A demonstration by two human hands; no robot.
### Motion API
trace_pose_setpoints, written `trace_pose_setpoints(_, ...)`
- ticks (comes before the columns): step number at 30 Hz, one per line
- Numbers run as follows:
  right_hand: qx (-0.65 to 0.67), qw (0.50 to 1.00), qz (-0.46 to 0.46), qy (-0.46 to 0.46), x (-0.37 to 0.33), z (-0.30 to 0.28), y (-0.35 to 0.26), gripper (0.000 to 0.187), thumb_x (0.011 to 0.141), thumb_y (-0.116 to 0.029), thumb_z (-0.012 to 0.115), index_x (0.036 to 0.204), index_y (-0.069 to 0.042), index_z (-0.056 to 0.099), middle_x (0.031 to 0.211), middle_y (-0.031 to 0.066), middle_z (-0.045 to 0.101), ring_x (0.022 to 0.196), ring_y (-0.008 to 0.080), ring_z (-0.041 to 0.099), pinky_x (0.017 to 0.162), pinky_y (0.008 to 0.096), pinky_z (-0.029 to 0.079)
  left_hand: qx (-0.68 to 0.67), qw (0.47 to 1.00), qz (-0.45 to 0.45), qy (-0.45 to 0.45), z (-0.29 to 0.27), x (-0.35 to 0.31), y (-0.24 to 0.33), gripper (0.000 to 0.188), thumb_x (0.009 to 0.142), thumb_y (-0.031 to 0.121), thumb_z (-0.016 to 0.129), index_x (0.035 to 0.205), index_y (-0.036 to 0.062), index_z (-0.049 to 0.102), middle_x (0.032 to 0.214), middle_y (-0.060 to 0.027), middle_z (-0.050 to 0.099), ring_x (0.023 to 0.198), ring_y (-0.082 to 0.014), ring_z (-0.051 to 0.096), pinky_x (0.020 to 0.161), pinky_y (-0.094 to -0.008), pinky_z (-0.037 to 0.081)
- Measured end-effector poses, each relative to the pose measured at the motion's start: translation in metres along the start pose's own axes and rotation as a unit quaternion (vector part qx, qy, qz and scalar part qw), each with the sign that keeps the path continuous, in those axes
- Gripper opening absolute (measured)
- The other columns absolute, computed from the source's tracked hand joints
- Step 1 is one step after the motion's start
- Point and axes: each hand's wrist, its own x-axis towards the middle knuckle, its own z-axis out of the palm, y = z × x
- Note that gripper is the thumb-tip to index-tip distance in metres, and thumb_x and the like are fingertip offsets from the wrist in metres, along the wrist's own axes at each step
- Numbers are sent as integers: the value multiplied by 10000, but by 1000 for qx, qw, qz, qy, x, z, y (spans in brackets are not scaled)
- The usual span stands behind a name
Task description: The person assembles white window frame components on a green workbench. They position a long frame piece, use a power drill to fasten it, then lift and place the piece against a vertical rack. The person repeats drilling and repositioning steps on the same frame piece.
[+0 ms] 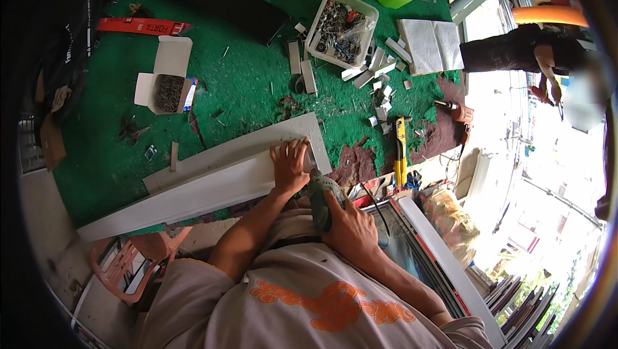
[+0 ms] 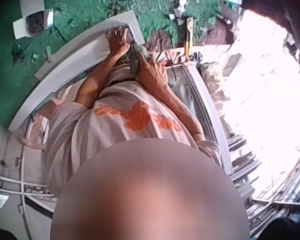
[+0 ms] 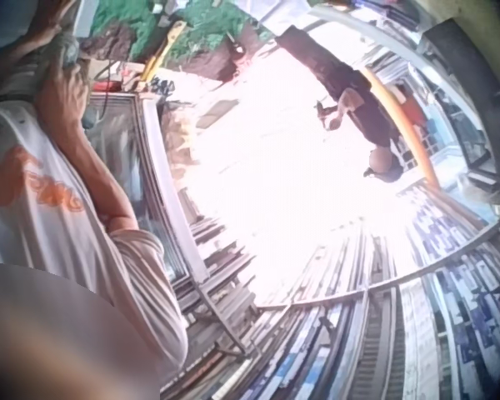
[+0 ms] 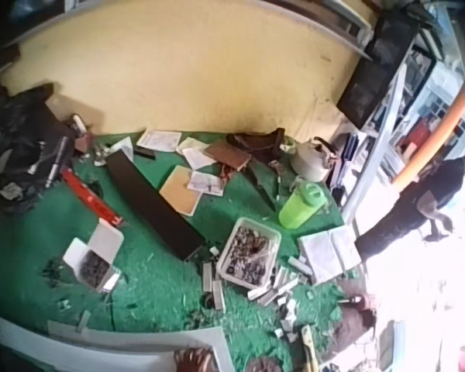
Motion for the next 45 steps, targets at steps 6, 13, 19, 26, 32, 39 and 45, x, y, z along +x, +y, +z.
trace_pose_setpoints(6, -33, 999, -19, 26, 7, -11, -8, 822, 747, -378, 802, 1476, -225, 454, 1124, 233, 653, 961, 463, 691, 837, 536, 533, 26, 999, 14, 15, 0, -2, 0, 947, 644, 354, 858, 1480, 172, 452, 1379, -70, 476, 1309, -302, 430, 1153, -673, 231)
trace_pose_setpoints(13, 229, 952, -62, 196, -13, -33, 57, 639, 742, -267, 806, 1331, -115, 611, 1050, 129, 735, 912, 316, 738, 812, 430, 578, -24, 1000, 0, -4, -7, -1, 4, 1094, 591, 539, 897, 1502, 170, 416, 1384, -63, 471, 1329, -293, 420, 1158, -675, 206)
trace_pose_setpoints(19, 736, 667, 26, 109, 120, 30, 192, 555, 751, -121, 754, 1277, -14, 614, 1065, 103, 718, 889, 218, 721, 755, 357, 613, -18, 1000, 10, -12, -10, -3, 6, 1139, 585, 617, 882, 1511, 159, 402, 1401, -92, 470, 1332, -325, 421, 1144, -682, 205)
trace_pose_setpoints(26, 876, 477, -71, -25, 214, 118, 201, 665, 784, -284, 754, 1330, 41, 560, 1162, 164, 696, 978, 305, 694, 903, 437, 567, 40, 998, 15, -35, -4, -7, 4, 1151, 651, 697, 811, 1546, 128, 363, 1451, -119, 430, 1378, -332, 387, 1147, -702, 181)
trace_pose_setpoints(32, 813, 571, -41, 105, 202, 114, 201, 633, 844, -384, 778, 1216, 98, 602, 1152, 187, 700, 966, 331, 706, 868, 432, 560, 63, 997, 19, -50, -2, -8, 8, 1212, 638, 680, 831, 1573, 116, 305, 1480, -143, 411, 1412, -346, 360, 1113, -713, 199)
trace_pose_setpoints(39, 344, 783, 144, 498, 182, 111, 252, 314, 845, -252, 757, 980, 28, 710, 812, 179, 705, 756, 298, 689, 717, 410, 537, 52, 997, 23, -53, -3, -6, 4, 1357, 592, 777, 792, 1610, 79, 227, 1498, -193, 392, 1425, -384, 334, 1090, -738, 192)
trace_pose_setpoints(45, 119, 861, 185, 458, 188, 107, 310, 758, 757, -390, 772, 1429, -151, 516, 1306, 226, 564, 1193, 455, 539, 988, 559, 472, 9, 1000, 24, -9, -19, -13, 2, 1237, 720, 755, 744, 1606, 74, 212, 1562, -215, 346, 1467, -408, 295, 1123, -734, 161)
